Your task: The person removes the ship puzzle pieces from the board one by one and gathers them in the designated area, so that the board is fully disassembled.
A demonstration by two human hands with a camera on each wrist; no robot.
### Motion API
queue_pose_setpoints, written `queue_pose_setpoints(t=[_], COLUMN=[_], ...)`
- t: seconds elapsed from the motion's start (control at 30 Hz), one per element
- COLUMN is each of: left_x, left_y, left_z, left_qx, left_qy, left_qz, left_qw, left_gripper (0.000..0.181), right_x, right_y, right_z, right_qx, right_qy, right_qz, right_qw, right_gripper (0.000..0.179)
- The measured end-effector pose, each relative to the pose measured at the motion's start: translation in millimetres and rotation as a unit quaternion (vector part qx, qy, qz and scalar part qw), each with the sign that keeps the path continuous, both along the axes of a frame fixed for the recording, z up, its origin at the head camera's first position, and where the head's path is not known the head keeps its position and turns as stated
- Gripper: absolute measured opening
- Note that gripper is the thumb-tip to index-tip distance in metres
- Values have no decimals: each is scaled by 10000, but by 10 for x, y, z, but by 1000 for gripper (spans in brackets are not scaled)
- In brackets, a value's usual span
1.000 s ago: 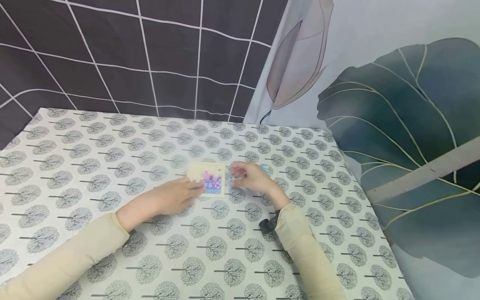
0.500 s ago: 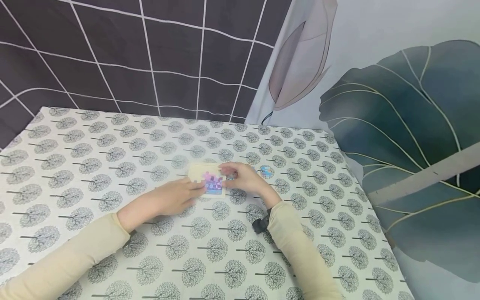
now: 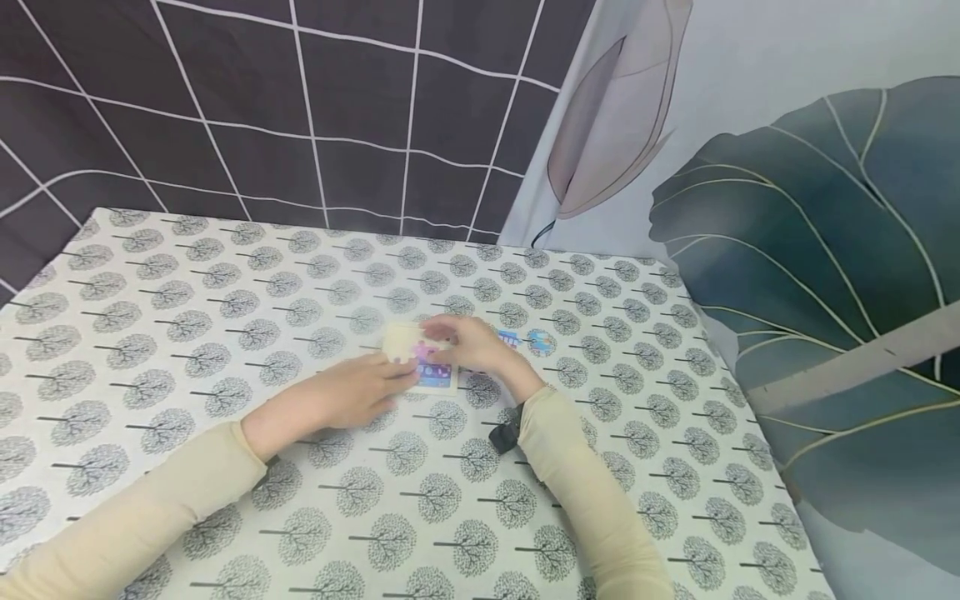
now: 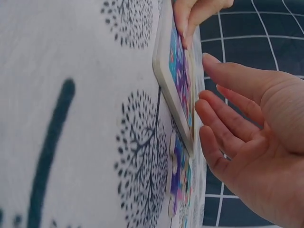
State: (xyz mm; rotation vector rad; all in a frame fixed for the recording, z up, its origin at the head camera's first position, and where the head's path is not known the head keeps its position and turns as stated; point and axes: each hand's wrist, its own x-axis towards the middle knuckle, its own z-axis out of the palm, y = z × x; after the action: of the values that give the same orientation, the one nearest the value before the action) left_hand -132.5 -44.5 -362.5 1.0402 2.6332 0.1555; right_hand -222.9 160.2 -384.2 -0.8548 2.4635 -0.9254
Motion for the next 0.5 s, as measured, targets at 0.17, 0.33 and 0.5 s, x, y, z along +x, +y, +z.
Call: queue_pose_setpoints(t=[0.17, 0.33, 0.5], left_x=[-3, -7, -20], left_y=[11, 65, 148], left_z=[14, 12, -11], left_qx=[34, -87, -415], left_qy=[-17, 107, 516], left_qz=[33, 27, -40], left_qw=[10000, 9999, 9978], left_gripper=[48, 49, 46], right_x=[-16, -45, -73], right_y=[-72, -167, -245], right_z=[7, 19, 49], right_qx=[214, 509, 631], right_qy=[229, 239, -35], right_qz=[115, 152, 127], right_qw=[9994, 9983, 9979], right_gripper=[48, 41, 37])
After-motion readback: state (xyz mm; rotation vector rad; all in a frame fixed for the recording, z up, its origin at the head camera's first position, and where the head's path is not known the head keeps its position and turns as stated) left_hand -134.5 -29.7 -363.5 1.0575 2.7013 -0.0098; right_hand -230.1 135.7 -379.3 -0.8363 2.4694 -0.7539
